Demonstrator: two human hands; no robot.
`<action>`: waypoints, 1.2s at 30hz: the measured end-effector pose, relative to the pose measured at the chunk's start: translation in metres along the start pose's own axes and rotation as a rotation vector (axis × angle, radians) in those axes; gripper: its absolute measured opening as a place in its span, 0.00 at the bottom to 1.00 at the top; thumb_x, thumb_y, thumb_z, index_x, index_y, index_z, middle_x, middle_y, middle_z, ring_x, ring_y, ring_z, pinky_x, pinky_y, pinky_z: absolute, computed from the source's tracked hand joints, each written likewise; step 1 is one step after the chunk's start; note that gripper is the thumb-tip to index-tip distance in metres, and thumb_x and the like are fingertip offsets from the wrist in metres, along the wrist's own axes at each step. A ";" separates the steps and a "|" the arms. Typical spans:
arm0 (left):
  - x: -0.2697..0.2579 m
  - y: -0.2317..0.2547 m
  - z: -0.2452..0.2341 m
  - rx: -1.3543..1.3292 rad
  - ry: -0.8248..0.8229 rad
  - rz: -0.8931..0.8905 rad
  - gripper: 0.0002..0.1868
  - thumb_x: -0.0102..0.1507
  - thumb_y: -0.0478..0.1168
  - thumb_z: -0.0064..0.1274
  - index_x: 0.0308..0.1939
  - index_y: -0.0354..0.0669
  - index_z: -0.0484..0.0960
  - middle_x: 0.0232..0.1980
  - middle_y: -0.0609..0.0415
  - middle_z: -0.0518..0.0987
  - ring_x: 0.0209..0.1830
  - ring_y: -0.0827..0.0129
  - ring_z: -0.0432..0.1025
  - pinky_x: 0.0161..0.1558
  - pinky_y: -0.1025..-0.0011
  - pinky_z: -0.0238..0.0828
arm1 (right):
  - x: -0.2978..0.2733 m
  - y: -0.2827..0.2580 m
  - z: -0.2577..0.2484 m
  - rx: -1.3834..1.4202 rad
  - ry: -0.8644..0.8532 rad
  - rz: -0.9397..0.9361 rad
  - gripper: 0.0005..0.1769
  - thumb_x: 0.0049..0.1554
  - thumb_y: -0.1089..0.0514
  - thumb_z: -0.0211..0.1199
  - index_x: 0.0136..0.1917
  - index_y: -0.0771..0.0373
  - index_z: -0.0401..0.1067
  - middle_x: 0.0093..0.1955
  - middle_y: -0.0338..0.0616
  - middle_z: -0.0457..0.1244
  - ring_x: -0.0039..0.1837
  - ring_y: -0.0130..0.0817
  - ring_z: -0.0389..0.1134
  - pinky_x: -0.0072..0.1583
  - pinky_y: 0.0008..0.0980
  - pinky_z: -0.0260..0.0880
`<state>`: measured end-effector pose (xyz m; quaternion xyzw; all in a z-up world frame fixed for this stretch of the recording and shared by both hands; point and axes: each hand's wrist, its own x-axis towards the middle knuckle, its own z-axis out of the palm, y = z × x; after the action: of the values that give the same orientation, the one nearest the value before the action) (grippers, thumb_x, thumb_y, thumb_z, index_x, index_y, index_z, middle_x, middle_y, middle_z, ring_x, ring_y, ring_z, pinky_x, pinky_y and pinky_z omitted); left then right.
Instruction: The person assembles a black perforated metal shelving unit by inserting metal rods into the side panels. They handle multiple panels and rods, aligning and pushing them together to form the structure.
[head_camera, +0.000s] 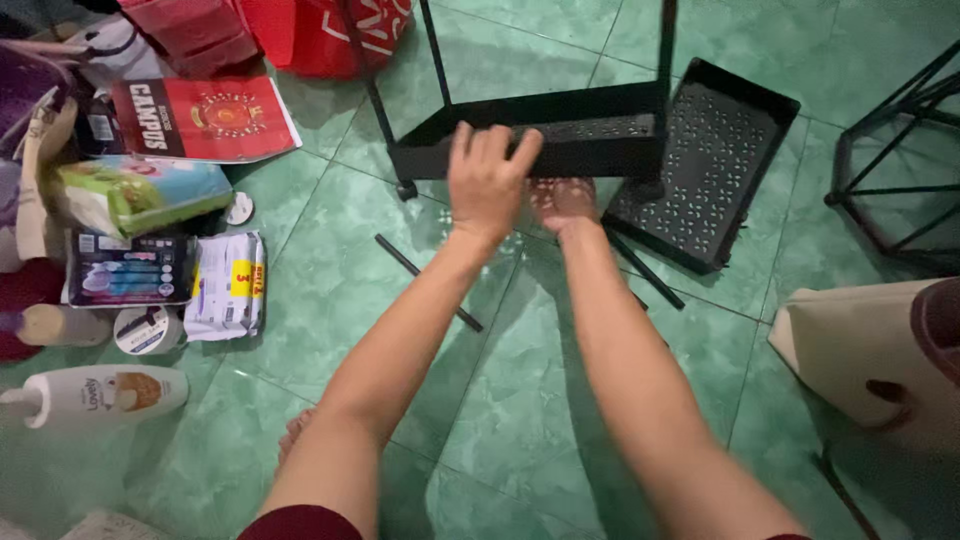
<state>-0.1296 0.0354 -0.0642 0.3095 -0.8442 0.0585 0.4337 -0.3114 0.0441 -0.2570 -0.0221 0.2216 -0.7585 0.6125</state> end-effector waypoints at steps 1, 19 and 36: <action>-0.002 0.003 0.008 -0.010 0.004 0.021 0.11 0.55 0.38 0.46 0.42 0.52 0.71 0.34 0.54 0.66 0.35 0.63 0.64 0.39 0.65 0.62 | -0.003 0.001 0.006 -0.062 0.044 0.019 0.17 0.56 0.51 0.43 0.51 0.62 0.65 0.48 0.42 0.62 0.48 0.33 0.63 0.49 0.34 0.66; -0.055 -0.020 0.117 0.110 -0.001 0.096 0.12 0.51 0.45 0.48 0.38 0.54 0.71 0.32 0.60 0.67 0.31 0.68 0.64 0.32 0.66 0.52 | -0.065 0.005 0.072 -0.377 0.125 0.058 0.17 0.58 0.52 0.42 0.56 0.61 0.61 0.54 0.41 0.59 0.55 0.36 0.59 0.58 0.39 0.57; -0.072 -0.026 0.140 0.137 -0.200 0.102 0.12 0.53 0.41 0.49 0.40 0.48 0.72 0.34 0.58 0.68 0.35 0.66 0.64 0.37 0.64 0.57 | -0.061 -0.007 0.038 -0.252 0.113 0.128 0.16 0.57 0.53 0.49 0.53 0.68 0.61 0.54 0.48 0.57 0.60 0.43 0.57 0.66 0.44 0.53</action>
<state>-0.1806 -0.0026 -0.2103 0.2991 -0.8919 0.1069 0.3218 -0.2907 0.0908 -0.2060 -0.0420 0.3504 -0.6841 0.6383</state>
